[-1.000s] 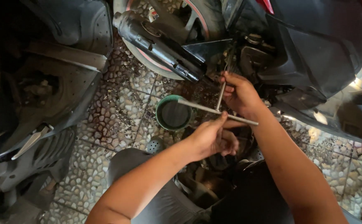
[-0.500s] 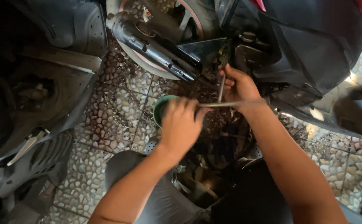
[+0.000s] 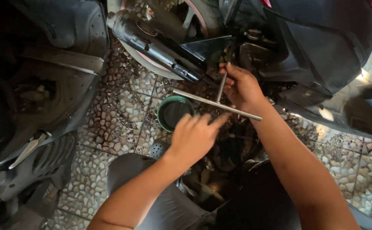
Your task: The person uses a T-handle wrench to loosen and remove a bolt from the rear suspension area of a motorcycle. They then remove a small metal component by hand, inspect it, and reinsert the bolt before tightening it back into place with the wrench.
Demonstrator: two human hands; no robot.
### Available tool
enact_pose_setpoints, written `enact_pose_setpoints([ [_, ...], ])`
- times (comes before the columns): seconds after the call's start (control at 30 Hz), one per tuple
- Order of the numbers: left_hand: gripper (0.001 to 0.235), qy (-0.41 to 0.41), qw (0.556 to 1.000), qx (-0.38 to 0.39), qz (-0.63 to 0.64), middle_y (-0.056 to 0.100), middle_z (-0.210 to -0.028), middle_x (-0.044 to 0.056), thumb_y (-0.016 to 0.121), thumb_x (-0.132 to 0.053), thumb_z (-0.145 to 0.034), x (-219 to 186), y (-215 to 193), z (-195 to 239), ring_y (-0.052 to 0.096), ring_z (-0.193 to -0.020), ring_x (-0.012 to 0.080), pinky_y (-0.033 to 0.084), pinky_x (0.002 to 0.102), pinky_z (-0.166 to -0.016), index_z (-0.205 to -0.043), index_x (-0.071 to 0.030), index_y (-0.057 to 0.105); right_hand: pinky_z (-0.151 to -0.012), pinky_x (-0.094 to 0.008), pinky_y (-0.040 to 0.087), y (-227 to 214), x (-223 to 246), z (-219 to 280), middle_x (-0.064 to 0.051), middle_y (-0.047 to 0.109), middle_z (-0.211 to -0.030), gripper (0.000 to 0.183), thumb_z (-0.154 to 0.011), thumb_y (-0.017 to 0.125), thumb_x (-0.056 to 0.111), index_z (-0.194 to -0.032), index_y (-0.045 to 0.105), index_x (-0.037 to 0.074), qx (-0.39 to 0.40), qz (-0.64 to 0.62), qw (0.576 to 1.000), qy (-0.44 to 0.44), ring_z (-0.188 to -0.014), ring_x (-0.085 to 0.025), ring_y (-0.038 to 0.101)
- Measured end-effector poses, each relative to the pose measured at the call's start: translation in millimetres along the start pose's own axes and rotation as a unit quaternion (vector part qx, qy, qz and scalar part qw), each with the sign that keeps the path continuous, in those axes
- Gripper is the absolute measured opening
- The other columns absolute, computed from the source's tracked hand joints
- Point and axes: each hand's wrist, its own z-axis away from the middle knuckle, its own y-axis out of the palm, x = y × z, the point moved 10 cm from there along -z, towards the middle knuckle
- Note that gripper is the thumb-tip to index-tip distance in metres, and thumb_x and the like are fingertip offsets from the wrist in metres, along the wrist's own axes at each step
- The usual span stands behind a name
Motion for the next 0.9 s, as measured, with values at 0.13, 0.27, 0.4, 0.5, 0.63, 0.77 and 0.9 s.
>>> enact_pose_setpoints([
  [0.13,0.063,-0.009,0.987,-0.07,-0.144,0.065,-0.115,0.016,0.063,-0.014,-0.09,-1,-16,1,0.066,-0.101,0.0321,0.049,0.047,-0.083,-0.149,-0.034,0.059,-0.063,-0.022,0.042,7,3,0,0.001,0.065,-0.09,0.023,-0.104,0.063,0.023,-0.116,0.065,0.004,0.01,0.005,1.0,-0.009,-0.065,-0.006,0.047],
  [0.27,0.067,-0.006,0.94,-0.236,-0.247,0.042,-0.155,0.013,0.063,-0.015,-0.087,-12,-46,9,0.056,-0.132,0.0295,0.045,0.05,-0.103,-0.147,-0.042,0.053,-0.064,-0.023,0.044,13,5,6,0.002,0.066,-0.091,0.024,-0.103,0.064,0.026,-0.116,0.064,0.005,0.002,0.026,1.0,-0.006,-0.069,-0.007,0.05],
  [0.4,0.062,0.004,0.967,-0.24,-0.084,0.042,-0.155,0.029,0.066,-0.02,-0.086,-7,-44,7,0.061,-0.127,0.0459,0.055,0.048,-0.098,-0.145,-0.026,0.047,-0.051,-0.029,0.042,23,4,17,0.004,0.066,-0.086,0.024,-0.096,0.064,0.028,-0.11,0.064,0.009,-0.044,0.067,0.996,0.037,-0.065,-0.006,0.052],
  [0.5,0.102,-0.209,0.87,0.135,0.425,0.071,-0.132,0.019,0.057,-0.018,-0.098,15,22,6,0.077,-0.076,0.0284,0.065,0.033,-0.073,-0.17,-0.018,-0.015,-0.06,-0.023,0.043,-1,-10,-8,-0.001,0.065,-0.089,0.02,-0.103,0.067,0.022,-0.112,0.062,0.005,0.022,0.006,1.0,0.0,-0.065,-0.006,0.048],
  [0.63,0.093,-0.149,0.889,0.087,0.424,0.072,-0.137,0.007,0.059,-0.016,-0.094,20,15,-1,0.071,-0.057,0.0284,0.061,0.04,-0.056,-0.168,-0.007,0.004,-0.056,-0.022,0.038,-11,-15,-16,-0.001,0.065,-0.088,0.02,-0.103,0.067,0.02,-0.112,0.063,0.003,0.028,0.0,1.0,0.01,-0.061,-0.006,0.045],
  [0.77,0.057,-0.068,0.988,-0.136,0.0,0.072,-0.091,0.013,0.071,-0.031,-0.095,23,-33,-1,0.068,-0.079,0.0291,0.055,0.043,-0.079,-0.145,-0.009,0.053,-0.056,-0.021,0.039,-10,-13,-13,-0.002,0.065,-0.087,0.021,-0.103,0.065,0.019,-0.113,0.063,0.001,0.006,-0.003,1.0,0.02,-0.06,-0.005,0.046],
  [0.9,0.067,-0.029,0.969,-0.237,-0.063,0.067,-0.105,0.013,0.075,-0.037,-0.09,11,-61,5,0.063,-0.097,0.0294,0.048,0.045,-0.085,-0.147,-0.012,0.052,-0.056,-0.021,0.039,-13,-12,-15,-0.001,0.065,-0.087,0.02,-0.104,0.064,0.017,-0.114,0.063,0.001,0.002,-0.011,1.0,0.012,-0.059,-0.005,0.046],
])
